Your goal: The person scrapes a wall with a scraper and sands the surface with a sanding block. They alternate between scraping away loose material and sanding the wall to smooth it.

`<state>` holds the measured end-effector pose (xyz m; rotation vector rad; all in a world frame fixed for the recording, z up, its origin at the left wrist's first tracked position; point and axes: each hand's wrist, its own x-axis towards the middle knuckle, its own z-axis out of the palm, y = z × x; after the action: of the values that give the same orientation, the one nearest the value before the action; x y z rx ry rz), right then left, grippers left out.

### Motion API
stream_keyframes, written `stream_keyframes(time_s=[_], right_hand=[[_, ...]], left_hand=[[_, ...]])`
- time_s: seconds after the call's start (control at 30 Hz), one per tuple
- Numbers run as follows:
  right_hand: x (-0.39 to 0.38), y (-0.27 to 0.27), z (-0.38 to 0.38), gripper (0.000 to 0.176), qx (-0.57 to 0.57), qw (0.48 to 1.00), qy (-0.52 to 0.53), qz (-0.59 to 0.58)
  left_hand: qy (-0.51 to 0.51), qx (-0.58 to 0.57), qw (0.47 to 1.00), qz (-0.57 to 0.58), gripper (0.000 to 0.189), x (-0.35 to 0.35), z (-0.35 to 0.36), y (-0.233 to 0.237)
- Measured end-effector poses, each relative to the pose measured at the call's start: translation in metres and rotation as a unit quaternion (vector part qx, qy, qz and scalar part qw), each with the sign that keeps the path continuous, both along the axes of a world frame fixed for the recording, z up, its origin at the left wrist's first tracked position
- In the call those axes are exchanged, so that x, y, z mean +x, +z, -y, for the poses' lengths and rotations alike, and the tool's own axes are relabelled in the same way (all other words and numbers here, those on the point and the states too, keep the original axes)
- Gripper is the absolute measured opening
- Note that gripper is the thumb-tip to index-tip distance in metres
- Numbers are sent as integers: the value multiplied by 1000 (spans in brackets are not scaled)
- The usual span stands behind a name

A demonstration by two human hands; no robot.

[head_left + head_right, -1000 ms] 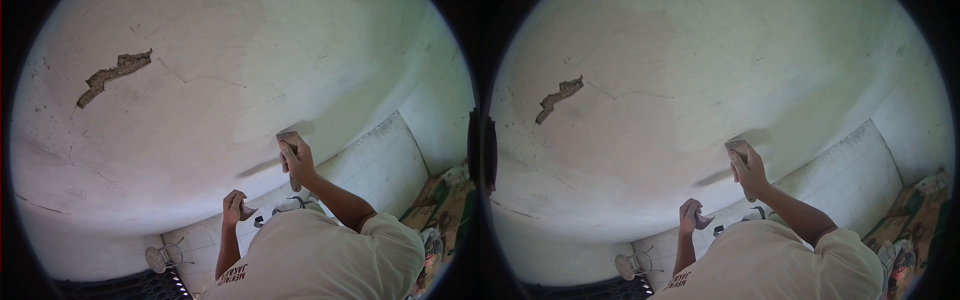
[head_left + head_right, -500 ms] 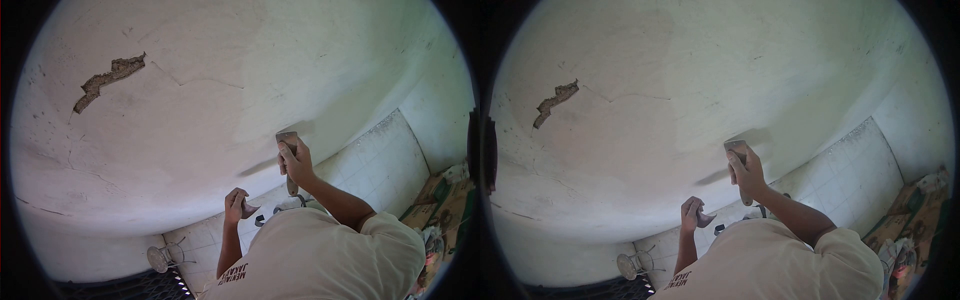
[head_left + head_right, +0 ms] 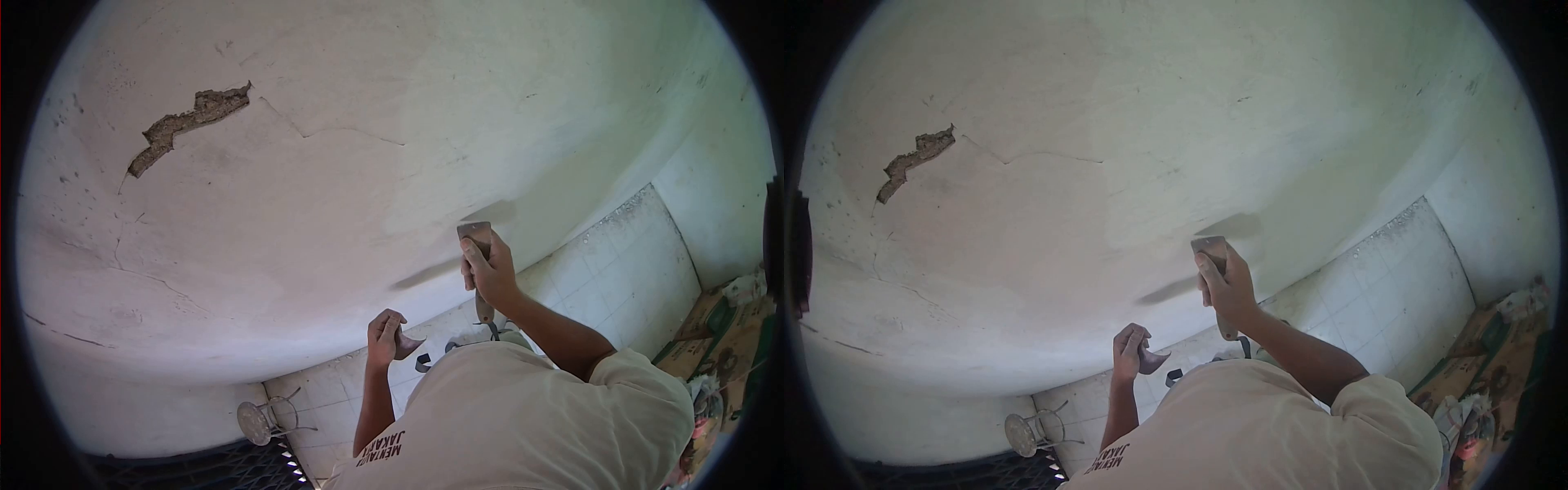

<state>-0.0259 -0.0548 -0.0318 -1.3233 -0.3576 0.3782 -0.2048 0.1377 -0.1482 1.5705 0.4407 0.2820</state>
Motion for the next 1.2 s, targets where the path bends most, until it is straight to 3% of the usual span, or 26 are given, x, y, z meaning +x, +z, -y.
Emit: stream_keyframes(time_s=[0.37,0.47,0.57,0.67,0.9,1.2], right_hand=[[1,8,-3,19,14,1000,-14,-4],[-4,-2,7,19,-26,999,14,-29],[1,2,5,21,-40,999,28,-11],[8,20,-8,20,24,998,27,58],[2,-1,4,20,-20,1000,20,-5],[3,4,-4,22,17,1000,-3,-17]], left_hand=[[1,0,1000,0,30,-4,1,0],[-1,1,1000,1,30,-3,2,-2],[-1,0,1000,-8,30,-5,1,-3],[0,-1,1000,-5,31,-6,2,-4],[18,8,999,43,27,-6,5,-4],[9,9,1000,-3,31,-12,1,-7]])
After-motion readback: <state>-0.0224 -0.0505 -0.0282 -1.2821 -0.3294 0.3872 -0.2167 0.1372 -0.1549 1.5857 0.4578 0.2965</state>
